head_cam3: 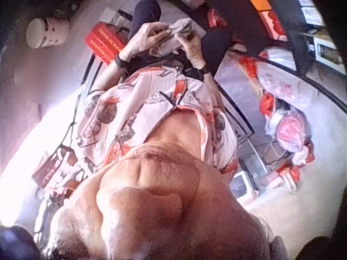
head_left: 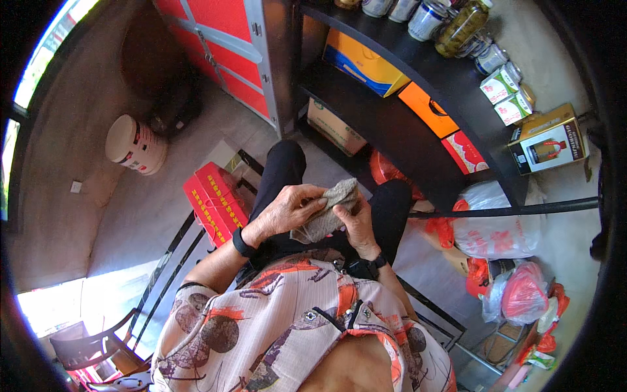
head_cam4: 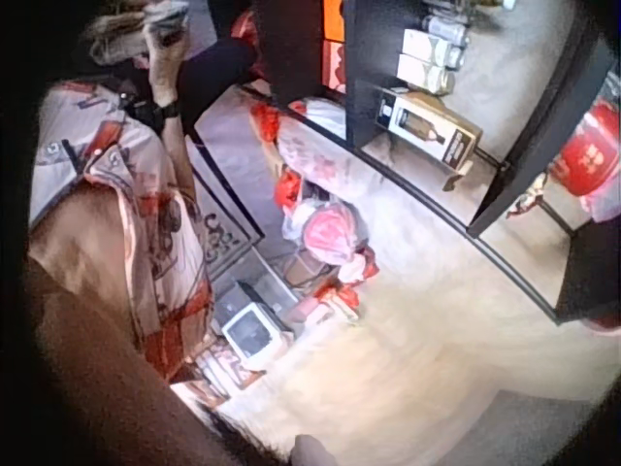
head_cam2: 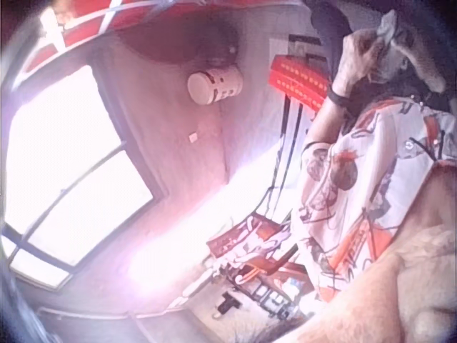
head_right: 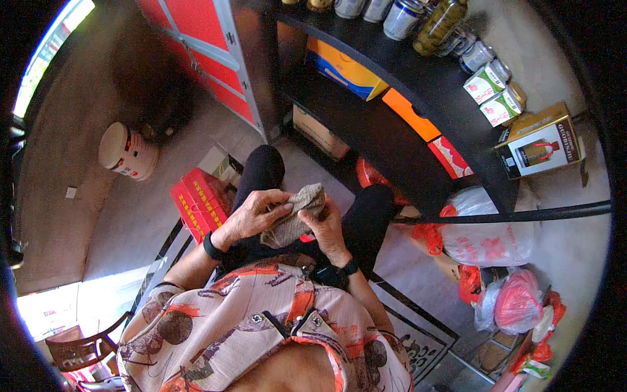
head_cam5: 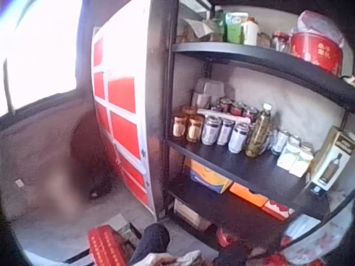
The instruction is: The person wipes a shelf with a cloth, then picks up and places back several jars, cans, and boxes. They open and close a small jar, wipe the shelf again, and move a red box to a lower shelf before wiping that area.
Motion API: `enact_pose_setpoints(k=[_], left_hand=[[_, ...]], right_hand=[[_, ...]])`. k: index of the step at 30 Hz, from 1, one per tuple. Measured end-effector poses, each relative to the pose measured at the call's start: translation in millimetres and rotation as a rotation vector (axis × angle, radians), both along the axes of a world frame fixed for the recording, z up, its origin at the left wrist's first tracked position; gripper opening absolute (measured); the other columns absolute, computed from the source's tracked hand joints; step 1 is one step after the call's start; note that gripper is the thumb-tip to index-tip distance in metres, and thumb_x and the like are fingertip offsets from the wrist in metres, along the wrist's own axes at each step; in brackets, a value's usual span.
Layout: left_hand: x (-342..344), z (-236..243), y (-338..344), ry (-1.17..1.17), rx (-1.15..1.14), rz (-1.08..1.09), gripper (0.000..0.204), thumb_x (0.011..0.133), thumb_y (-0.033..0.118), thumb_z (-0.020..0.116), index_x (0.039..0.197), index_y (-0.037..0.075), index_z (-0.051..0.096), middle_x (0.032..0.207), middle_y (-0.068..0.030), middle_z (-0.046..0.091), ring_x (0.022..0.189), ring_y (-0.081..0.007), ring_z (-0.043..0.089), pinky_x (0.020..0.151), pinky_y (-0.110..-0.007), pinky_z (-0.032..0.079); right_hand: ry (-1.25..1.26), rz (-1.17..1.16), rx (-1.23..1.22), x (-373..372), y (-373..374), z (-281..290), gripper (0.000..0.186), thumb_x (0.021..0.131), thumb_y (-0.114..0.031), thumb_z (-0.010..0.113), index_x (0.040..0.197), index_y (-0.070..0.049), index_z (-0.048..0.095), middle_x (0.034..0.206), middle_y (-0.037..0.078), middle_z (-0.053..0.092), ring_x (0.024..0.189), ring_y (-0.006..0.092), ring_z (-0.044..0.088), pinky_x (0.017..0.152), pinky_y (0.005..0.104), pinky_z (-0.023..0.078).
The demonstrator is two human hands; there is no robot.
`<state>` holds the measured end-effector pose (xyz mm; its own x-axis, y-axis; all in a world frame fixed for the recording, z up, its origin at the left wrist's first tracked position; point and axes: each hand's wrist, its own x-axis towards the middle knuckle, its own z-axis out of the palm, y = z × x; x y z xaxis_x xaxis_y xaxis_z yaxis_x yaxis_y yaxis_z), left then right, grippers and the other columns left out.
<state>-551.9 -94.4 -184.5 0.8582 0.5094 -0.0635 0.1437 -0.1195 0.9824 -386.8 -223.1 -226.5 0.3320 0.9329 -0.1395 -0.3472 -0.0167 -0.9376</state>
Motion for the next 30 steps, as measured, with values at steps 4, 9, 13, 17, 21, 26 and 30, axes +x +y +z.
enact_pose_setpoints(k=[4, 9, 13, 17, 21, 26, 30], left_hand=[[2.5, -10.5, 2.5, -0.101, -0.338, 0.02, 0.022, 0.1, 0.014, 0.063, 0.115, 0.0, 0.071, 0.106, -0.0047, 0.064, 0.102, -0.012, 0.06, 0.09, -0.028, 0.047], [5.9, -12.8, 10.0, -0.255, -0.285, 0.07, 0.018, 0.098, 0.01, 0.065, 0.111, 0.002, 0.074, 0.124, -0.0062, 0.057, 0.109, -0.0126, 0.057, 0.092, -0.027, 0.047], [15.8, -12.7, 19.6, -0.233, -0.143, 0.123, 0.017, 0.096, 0.007, 0.065, 0.11, 0.0, 0.073, 0.14, -0.0108, 0.053, 0.113, -0.0143, 0.057, 0.09, -0.027, 0.05], [30.2, -11.9, 22.9, -0.315, 0.165, 0.386, 0.014, 0.096, 0.001, 0.062, 0.106, -0.004, 0.07, 0.119, -0.0135, 0.068, 0.1, -0.0178, 0.065, 0.084, -0.027, 0.052], [36.9, -5.6, 13.0, -0.096, 0.414, 0.456, 0.01, 0.097, 0.002, 0.059, 0.106, 0.002, 0.06, 0.083, -0.0191, 0.067, 0.079, -0.0284, 0.072, 0.066, -0.035, 0.053], [36.8, 1.8, 7.5, -0.016, 0.251, 0.348, 0.016, 0.102, 0.011, 0.055, 0.115, 0.002, 0.055, 0.081, -0.0045, 0.061, 0.076, -0.0129, 0.058, 0.069, -0.03, 0.048], [35.6, -9.5, 8.6, -0.202, -0.11, 0.189, 0.046, 0.101, 0.027, 0.063, 0.137, 0.002, 0.048, 0.107, 0.0004, 0.06, 0.098, -0.0115, 0.055, 0.086, -0.03, 0.048]], right_hand=[[0.027, 0.026, 0.012, 11.6, -3.0, -11.5, 0.036, 0.095, -0.012, 0.067, 0.128, -0.006, 0.056, 0.116, 0.002, 0.064, 0.104, 0.013, 0.062, 0.093, 0.0296, 0.05], [0.271, 0.065, -0.011, 19.7, -2.6, -25.9, 0.043, 0.098, -0.009, 0.058, 0.14, -0.009, 0.047, 0.13, 0.005, 0.059, 0.115, 0.016, 0.061, 0.097, 0.0331, 0.053], [0.247, 0.117, -0.079, 19.8, -6.8, -28.6, 0.029, 0.097, -0.01, 0.062, 0.125, -0.005, 0.06, 0.114, 0.004, 0.067, 0.099, 0.0128, 0.065, 0.089, 0.0295, 0.054], [0.268, 0.098, -0.021, 21.2, -9.0, -28.4, 0.024, 0.095, -0.012, 0.064, 0.118, -0.004, 0.066, 0.103, 0.004, 0.071, 0.087, 0.0157, 0.069, 0.082, 0.0304, 0.055], [0.151, -0.035, -0.015, 26.1, -4.4, -27.6, 0.015, 0.097, -0.014, 0.063, 0.108, -0.005, 0.066, 0.1, 0.001, 0.069, 0.093, 0.0098, 0.063, 0.083, 0.0261, 0.051], [0.343, -0.191, 0.036, 29.6, 1.6, -16.8, 0.015, 0.1, -0.014, 0.059, 0.112, -0.006, 0.063, 0.107, 0.001, 0.067, 0.104, 0.0118, 0.061, 0.092, 0.0279, 0.048], [0.237, -0.086, 0.083, 26.2, 3.5, -7.0, 0.015, 0.101, -0.013, 0.057, 0.115, -0.008, 0.06, 0.109, -0.002, 0.063, 0.102, 0.0078, 0.058, 0.091, 0.0269, 0.047]])
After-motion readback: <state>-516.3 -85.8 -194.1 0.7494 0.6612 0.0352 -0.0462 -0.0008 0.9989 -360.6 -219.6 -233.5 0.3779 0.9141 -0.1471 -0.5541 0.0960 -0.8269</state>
